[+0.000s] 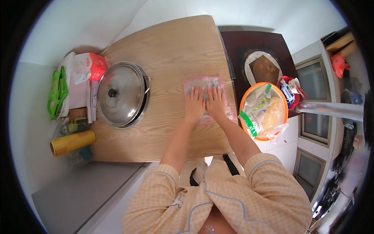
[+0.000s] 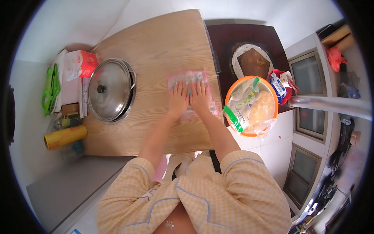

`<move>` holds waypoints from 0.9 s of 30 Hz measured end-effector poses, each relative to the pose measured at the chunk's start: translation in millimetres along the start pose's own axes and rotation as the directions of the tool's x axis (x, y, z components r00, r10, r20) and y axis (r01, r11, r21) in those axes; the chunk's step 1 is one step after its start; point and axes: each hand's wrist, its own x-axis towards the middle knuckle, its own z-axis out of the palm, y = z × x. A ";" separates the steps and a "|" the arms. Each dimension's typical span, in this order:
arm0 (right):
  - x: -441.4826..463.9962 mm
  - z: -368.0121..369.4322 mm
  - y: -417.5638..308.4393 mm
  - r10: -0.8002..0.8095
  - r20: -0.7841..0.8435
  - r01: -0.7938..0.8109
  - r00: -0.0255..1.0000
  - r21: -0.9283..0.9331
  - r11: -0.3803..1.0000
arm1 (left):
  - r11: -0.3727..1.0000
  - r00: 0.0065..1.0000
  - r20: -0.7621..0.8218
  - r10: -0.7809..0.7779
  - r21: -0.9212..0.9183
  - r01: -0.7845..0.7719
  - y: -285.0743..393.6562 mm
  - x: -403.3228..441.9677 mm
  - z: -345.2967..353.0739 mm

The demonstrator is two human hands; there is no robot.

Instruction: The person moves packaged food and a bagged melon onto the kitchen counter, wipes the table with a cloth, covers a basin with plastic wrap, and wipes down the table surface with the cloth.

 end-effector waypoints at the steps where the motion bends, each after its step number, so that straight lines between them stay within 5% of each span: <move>1: -14.4 -2.3 -4.7 -0.005 -0.014 0.005 1.000 0.000 1.000 | 1.000 1.000 -0.013 0.003 0.007 -0.003 4.0 -15.7 -2.9; 14: -135.3 -11.2 -53.0 -0.107 0.054 0.103 0.993 0.079 0.992 | 0.986 0.989 0.048 -0.142 -0.085 0.146 31.1 -162.3 -27.4; 27: -107.4 -9.1 -64.6 0.025 0.022 -0.026 0.999 0.054 0.998 | 0.931 0.933 -0.028 -0.360 0.046 0.361 38.9 -133.0 -16.3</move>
